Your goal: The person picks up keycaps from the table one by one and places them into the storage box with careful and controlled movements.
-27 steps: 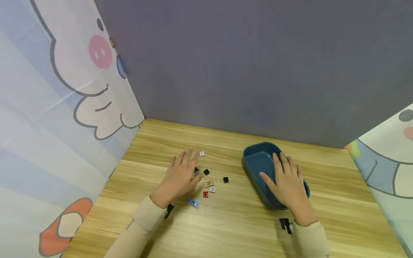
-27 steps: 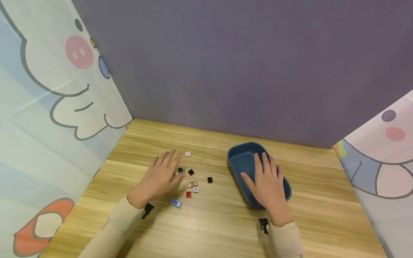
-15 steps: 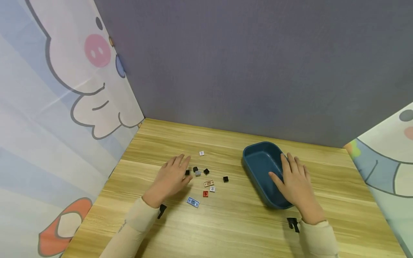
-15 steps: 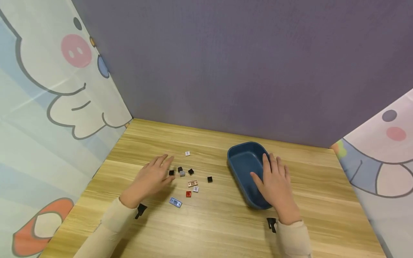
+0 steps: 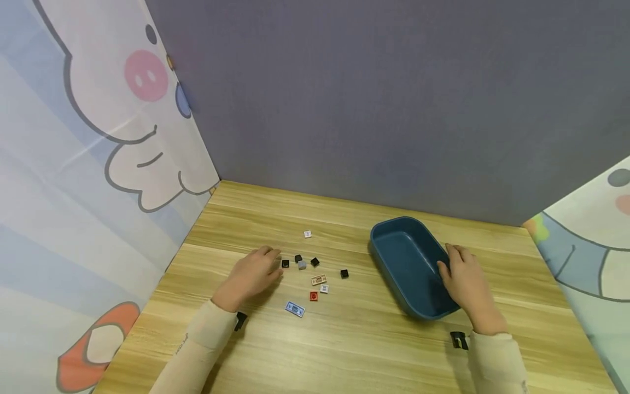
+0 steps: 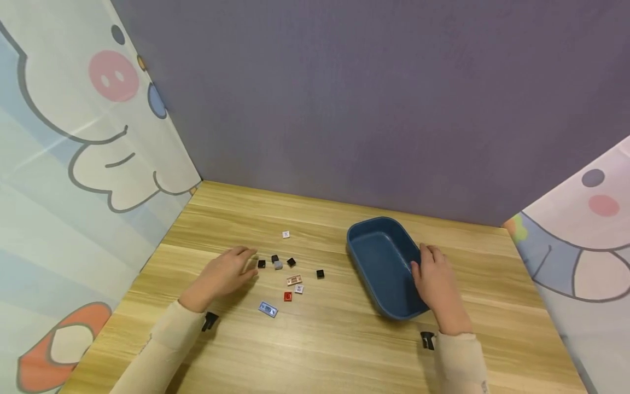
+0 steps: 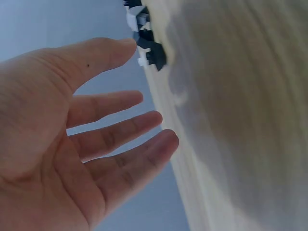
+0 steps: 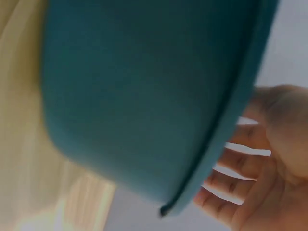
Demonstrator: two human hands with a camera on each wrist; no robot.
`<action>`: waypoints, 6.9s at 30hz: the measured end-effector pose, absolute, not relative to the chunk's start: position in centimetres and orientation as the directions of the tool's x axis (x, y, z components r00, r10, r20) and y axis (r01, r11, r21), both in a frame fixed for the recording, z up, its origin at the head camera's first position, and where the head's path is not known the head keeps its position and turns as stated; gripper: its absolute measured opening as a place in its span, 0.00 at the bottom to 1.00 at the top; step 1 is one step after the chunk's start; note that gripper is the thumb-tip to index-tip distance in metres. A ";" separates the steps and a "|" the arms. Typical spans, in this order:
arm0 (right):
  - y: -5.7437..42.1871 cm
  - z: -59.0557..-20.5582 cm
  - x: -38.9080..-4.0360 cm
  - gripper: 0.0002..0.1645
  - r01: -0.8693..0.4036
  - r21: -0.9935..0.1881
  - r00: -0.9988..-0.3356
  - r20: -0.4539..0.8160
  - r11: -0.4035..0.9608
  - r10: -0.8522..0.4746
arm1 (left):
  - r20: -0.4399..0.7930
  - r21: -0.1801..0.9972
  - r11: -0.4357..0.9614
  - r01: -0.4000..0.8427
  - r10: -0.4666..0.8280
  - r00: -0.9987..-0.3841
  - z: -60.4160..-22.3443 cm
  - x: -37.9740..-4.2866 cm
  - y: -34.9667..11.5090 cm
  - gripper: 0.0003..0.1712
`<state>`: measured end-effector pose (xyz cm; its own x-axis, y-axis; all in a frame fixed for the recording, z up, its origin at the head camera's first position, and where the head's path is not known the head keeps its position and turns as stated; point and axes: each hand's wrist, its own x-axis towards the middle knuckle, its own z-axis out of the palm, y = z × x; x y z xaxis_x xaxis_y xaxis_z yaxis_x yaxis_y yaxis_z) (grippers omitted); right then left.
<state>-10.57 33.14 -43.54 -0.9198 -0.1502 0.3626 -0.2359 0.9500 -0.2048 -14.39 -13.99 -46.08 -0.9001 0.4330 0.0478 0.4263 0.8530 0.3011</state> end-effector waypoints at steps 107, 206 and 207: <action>33.2 -45.1 -11.2 0.10 -0.132 -0.227 -0.891 0.454 0.965 -0.015 | 0.050 0.339 0.590 0.733 0.766 -0.640 -41.6 -23.5 8.6 0.08; 32.9 -45.2 -11.3 0.08 -0.151 -0.187 -0.874 0.484 0.971 -0.043 | -0.038 0.362 0.838 0.408 0.451 -0.892 -47.0 -25.0 -10.0 0.06; 32.9 -45.1 -11.3 0.09 -0.151 -0.188 -0.875 0.482 0.971 -0.043 | -0.038 0.365 0.838 0.405 0.448 -0.893 -47.0 -25.0 -10.0 0.06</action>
